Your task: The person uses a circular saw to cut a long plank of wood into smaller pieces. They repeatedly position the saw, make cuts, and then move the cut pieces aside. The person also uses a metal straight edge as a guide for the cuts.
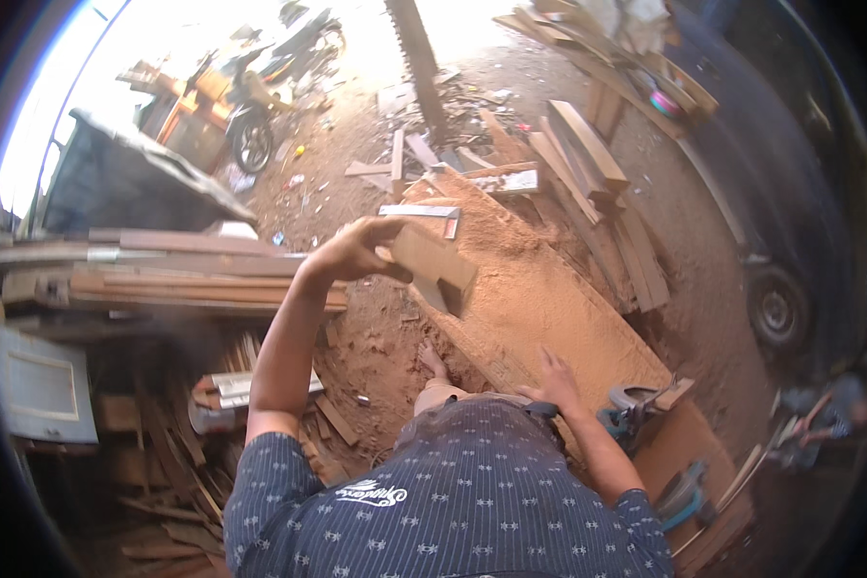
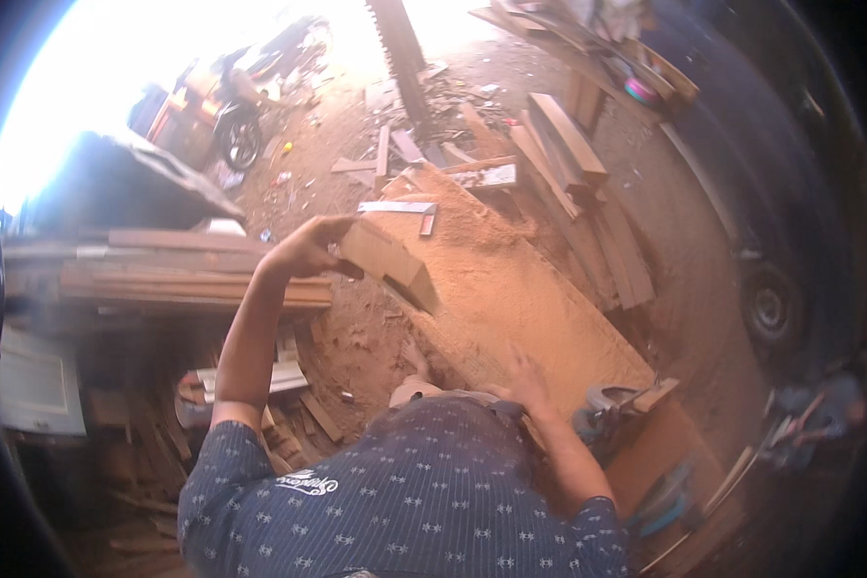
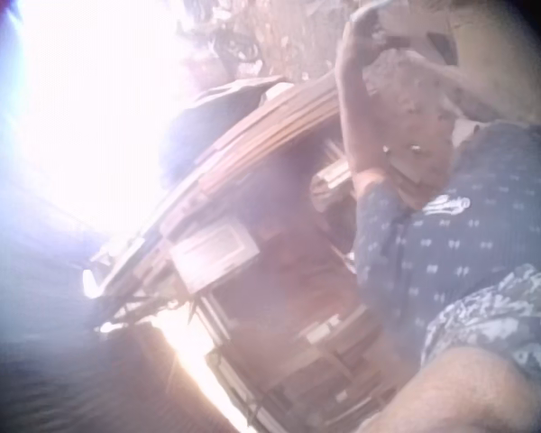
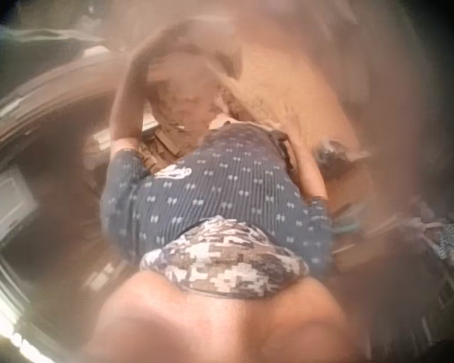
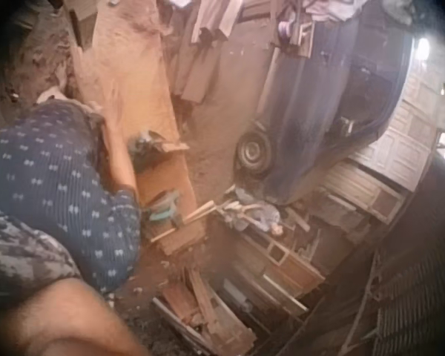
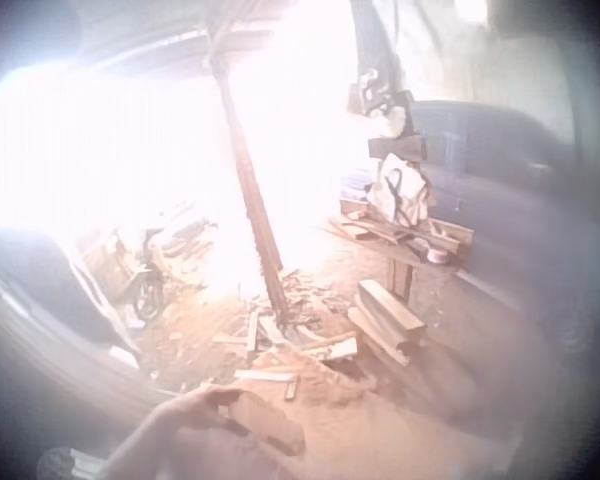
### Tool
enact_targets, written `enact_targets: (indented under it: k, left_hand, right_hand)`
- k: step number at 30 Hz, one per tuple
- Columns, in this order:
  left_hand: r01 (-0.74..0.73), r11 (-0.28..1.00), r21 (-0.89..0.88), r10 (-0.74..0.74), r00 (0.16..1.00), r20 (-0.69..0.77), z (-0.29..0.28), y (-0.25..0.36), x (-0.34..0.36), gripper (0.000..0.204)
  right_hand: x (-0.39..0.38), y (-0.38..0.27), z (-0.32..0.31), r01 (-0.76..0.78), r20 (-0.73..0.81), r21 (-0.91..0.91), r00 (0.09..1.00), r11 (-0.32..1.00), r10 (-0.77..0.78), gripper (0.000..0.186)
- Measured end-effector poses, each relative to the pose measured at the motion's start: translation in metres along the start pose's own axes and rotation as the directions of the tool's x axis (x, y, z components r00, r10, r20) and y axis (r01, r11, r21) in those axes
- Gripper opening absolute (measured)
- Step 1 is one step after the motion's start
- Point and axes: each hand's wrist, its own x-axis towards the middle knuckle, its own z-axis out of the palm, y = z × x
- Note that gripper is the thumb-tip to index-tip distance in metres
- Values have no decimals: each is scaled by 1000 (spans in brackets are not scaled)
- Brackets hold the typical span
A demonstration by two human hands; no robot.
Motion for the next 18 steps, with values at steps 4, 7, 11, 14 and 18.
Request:
enact_targets:
  k: [4, 7, 11, 14, 18]
  left_hand:
    - [11, 891, -454, -11, 1000, 1, -12, -31, -1, 82]
    - [-101, 785, -612, 30, 992, -126, 0, -106, -3, 78]
    - [121, 665, -737, -468, 837, -285, 46, -211, -20, 85]
    - [359, 679, -640, -675, 648, -353, 96, -290, -52, 88]
    - [476, 552, -685, -808, 508, -298, 198, -367, -133, 93]
  right_hand:
    - [77, -86, -29, 159, -159, 464, 983, 872, -94, 78]
    - [96, -83, -30, 73, -87, 400, 995, 914, -41, 66]
    - [113, -96, -12, 27, -27, 271, 999, 962, -21, 51]
    - [145, -88, 39, 50, -58, 147, 997, 988, -42, 48]
    - [157, -72, 89, -24, 7, -27, 1000, 999, 24, 45]
